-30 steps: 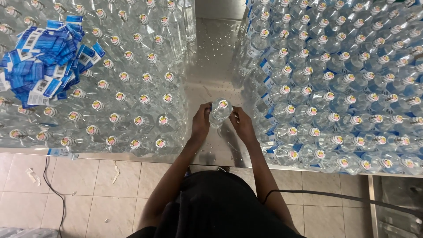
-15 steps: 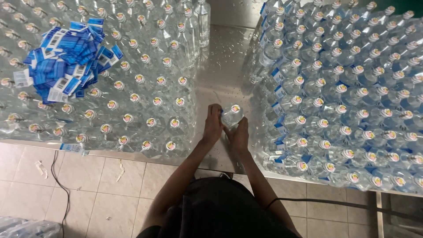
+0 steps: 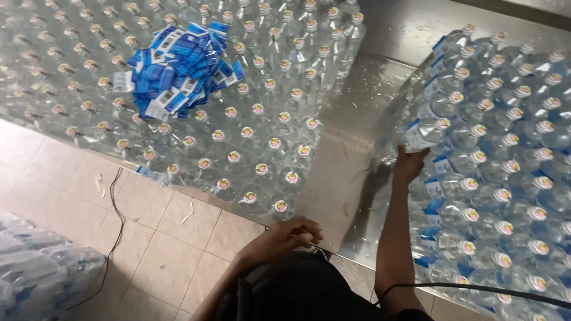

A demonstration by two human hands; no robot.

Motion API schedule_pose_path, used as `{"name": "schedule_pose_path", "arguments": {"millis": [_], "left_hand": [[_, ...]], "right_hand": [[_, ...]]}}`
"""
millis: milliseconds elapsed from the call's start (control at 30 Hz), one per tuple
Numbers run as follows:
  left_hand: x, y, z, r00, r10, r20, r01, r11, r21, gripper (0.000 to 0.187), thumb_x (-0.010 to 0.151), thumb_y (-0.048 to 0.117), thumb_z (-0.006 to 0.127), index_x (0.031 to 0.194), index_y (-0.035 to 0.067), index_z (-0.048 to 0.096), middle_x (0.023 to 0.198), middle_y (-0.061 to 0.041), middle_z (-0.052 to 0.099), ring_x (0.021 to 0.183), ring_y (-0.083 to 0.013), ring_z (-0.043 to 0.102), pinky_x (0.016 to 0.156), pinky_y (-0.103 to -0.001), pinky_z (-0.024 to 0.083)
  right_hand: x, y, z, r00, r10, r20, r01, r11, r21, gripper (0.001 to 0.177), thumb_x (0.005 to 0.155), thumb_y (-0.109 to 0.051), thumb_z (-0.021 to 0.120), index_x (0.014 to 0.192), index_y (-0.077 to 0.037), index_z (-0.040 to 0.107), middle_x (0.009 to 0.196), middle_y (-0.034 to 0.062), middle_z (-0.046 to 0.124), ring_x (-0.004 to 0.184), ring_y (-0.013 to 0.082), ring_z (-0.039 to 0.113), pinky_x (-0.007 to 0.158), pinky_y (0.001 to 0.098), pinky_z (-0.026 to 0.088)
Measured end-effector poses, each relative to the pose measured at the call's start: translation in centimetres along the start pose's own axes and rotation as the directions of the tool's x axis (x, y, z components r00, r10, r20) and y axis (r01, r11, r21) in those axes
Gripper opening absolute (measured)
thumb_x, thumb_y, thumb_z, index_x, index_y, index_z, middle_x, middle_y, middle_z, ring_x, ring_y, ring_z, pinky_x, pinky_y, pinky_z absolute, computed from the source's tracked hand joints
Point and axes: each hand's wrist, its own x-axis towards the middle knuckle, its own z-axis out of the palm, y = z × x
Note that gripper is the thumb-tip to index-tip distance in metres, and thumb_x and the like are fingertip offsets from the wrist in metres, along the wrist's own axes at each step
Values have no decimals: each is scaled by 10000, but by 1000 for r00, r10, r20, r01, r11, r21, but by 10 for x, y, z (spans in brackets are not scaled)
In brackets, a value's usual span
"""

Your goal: The person is manually applying labels to plastic water bottles at a workstation in a production facility.

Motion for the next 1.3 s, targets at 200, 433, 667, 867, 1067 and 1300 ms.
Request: {"name": "schedule_pose_path", "arguments": {"millis": [200,433,667,867,1067,1300], "left_hand": [[-82,5,-65,804,256,-537,-296,955,12,257,1104,217,591,1209,6,693,1115,-152,770,1057,-281,802,883,-423,721],[-122,-2,-167,468,337,-817,-374,913,162,334,1114,174,574,1305,-86,661,1114,-305,785,1057,-434,822,869,-589,700],[-62,-12,-333,283,834,-474,225,423,878,573,972,-83,685,1527,32,602,1538,-282,584,1450,-530,521,1196,-595,484],[-8,-46,-397,320,895,-312,397,172,901,448,1038,49,696,1477,128,653,1609,-177,570,1545,-402,480,1265,-526,418],[4,-42,-385,379,864,-332,416,162,895,515,1041,430,747,1491,200,656,1526,-146,657,1515,-346,549,1305,-491,369],[-7,-14,-371,351,860,-372,232,305,924,224,1104,121,640,1272,34,760,1314,-195,773,1248,-363,733,1093,-491,579]], "right_hand": [[-48,-41,13,973,-50,-224,130,924,359,832,1118,91,657,1741,-125,150,935,-5,526,818,154,539,754,334,496],[-130,-79,28,997,-26,66,-50,403,914,630,1220,-503,695,1580,-193,282,1538,101,283,1562,566,48,1246,541,197],[-208,-213,6,471,-667,578,360,743,564,803,889,-6,776,1623,86,464,1568,336,518,1468,421,504,1186,557,411],[-200,-210,-7,519,-533,668,316,846,429,850,853,-58,804,1631,52,479,1574,309,527,1455,442,519,1155,572,438],[-198,-207,-13,605,-341,720,252,939,233,902,814,-115,835,1639,16,496,1580,280,536,1440,465,536,1121,589,468],[-187,-147,-27,669,-361,650,211,930,300,613,831,-122,892,1375,66,683,1273,278,746,1143,429,730,1076,511,560]]}}
